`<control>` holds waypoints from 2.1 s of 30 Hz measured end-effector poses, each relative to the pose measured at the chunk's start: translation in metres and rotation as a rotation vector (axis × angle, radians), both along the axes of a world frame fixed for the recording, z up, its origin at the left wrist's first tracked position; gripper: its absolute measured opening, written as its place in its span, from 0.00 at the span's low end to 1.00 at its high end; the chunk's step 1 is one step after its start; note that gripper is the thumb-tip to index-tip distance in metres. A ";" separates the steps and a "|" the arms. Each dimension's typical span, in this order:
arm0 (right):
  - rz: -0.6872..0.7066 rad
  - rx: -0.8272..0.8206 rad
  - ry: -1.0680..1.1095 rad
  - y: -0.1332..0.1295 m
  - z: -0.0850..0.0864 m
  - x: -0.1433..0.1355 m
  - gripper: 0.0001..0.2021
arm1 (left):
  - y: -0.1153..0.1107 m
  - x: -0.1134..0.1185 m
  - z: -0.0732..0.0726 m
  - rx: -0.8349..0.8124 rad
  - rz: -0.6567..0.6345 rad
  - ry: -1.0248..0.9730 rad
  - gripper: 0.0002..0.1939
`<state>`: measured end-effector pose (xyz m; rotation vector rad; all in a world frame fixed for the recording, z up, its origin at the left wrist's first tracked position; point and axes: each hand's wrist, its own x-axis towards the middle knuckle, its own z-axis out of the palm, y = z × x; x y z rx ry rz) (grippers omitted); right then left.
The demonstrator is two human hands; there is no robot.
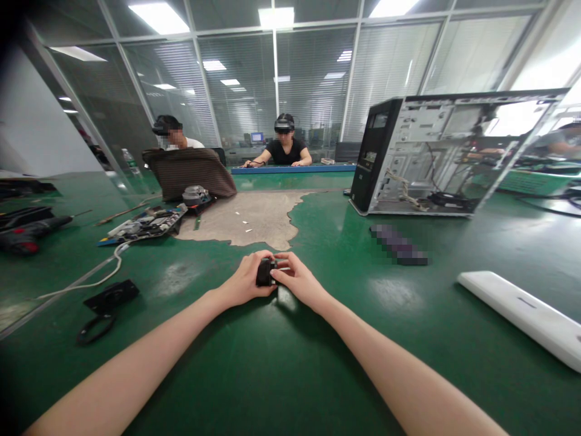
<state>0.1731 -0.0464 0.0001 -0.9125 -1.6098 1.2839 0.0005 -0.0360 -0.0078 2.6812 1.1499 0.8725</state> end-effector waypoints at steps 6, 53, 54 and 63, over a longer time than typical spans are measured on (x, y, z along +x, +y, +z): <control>0.099 -0.030 0.042 -0.002 0.003 0.002 0.15 | -0.001 0.000 0.000 -0.001 0.010 -0.006 0.30; -0.037 0.027 -0.005 0.003 -0.002 0.005 0.15 | -0.001 0.000 0.000 -0.021 0.012 -0.021 0.30; -0.069 0.011 -0.010 0.004 -0.002 0.007 0.15 | -0.001 0.000 0.001 -0.024 0.011 -0.018 0.30; -0.095 -0.082 -0.016 0.005 0.001 0.000 0.16 | -0.001 0.000 -0.001 -0.017 0.001 -0.033 0.31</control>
